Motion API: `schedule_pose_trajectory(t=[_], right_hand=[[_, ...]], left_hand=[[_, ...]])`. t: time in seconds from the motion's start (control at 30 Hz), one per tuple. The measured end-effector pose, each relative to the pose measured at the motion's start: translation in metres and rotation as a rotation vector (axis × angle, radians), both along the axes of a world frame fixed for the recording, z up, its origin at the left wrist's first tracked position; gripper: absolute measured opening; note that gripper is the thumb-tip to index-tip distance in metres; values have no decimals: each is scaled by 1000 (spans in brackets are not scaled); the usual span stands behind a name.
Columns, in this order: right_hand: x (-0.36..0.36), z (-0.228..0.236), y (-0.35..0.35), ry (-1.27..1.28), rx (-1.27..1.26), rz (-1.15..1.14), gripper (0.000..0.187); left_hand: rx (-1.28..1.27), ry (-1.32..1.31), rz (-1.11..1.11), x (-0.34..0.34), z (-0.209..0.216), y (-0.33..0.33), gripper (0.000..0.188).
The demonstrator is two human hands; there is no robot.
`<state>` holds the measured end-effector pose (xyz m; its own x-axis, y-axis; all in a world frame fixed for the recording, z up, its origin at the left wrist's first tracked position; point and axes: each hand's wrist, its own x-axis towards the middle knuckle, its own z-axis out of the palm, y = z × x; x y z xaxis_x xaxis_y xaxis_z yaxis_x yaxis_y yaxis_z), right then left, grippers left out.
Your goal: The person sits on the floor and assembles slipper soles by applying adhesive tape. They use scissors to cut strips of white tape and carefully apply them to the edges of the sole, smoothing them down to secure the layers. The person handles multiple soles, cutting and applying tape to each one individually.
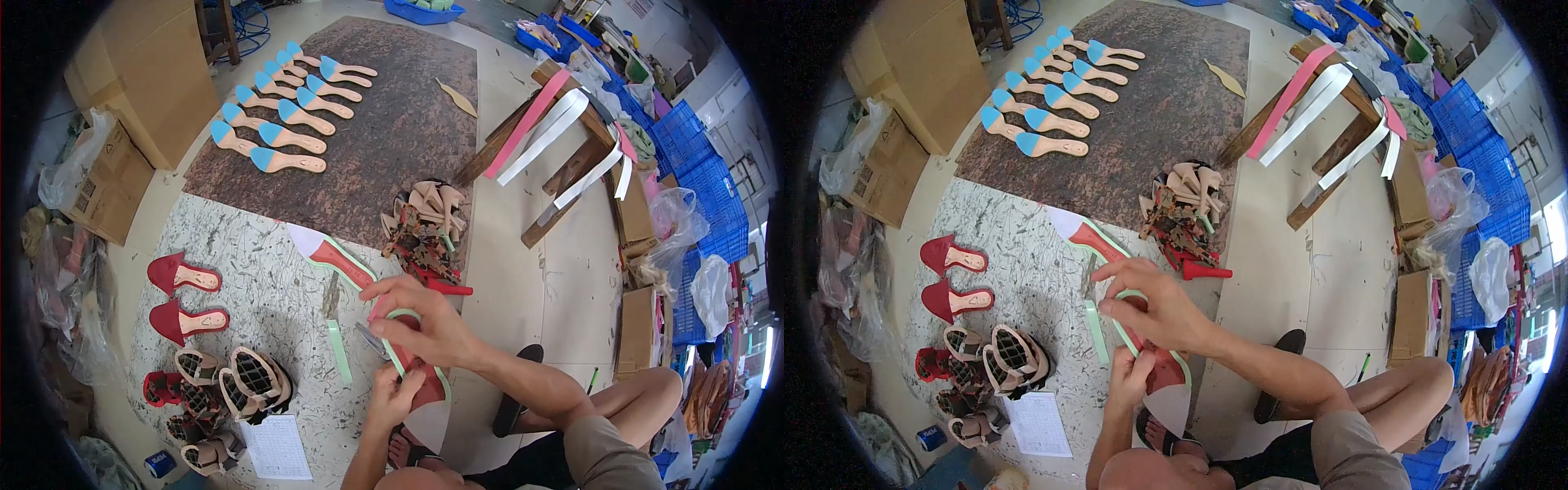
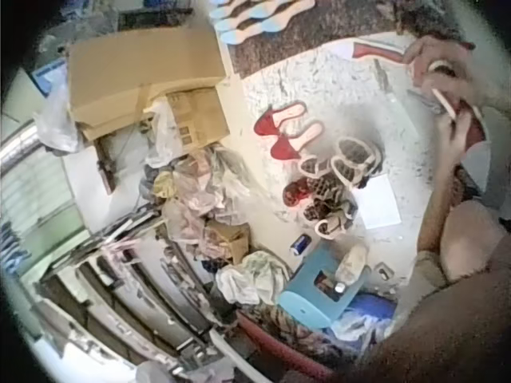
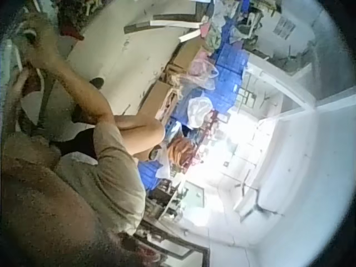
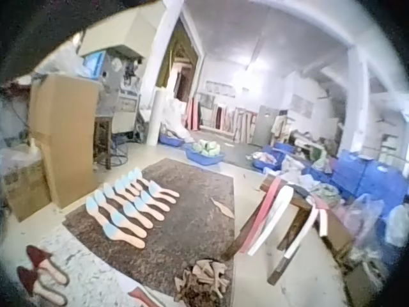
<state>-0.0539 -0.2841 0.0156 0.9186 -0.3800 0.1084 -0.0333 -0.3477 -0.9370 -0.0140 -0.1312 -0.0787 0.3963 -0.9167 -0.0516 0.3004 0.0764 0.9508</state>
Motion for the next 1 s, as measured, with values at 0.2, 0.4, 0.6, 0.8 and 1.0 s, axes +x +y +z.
schedule_pose_trajectory(t=[0.2, 0.4, 0.6, 0.8, 1.0], right_hand=[[-7, -3, 7, -101, 260, 3, 8], [-14, -6, 0, -172, 272, 53, 15], [-35, -8, -13, 267, 1032, -146, 32], [-46, -19, -11, 410, 911, -117, 35], [-50, -4, -15, 471, 39, 71, 29]], left_hand=[[136, 766, -39, 7, -4, 6, 56], [12, 370, -269, 28, -3, 15, 51], [86, -1076, 223, 44, 23, 9, 54], [-8, -1454, 167, 58, 35, 11, 56], [-205, -1483, 110, 60, 54, 4, 50]])
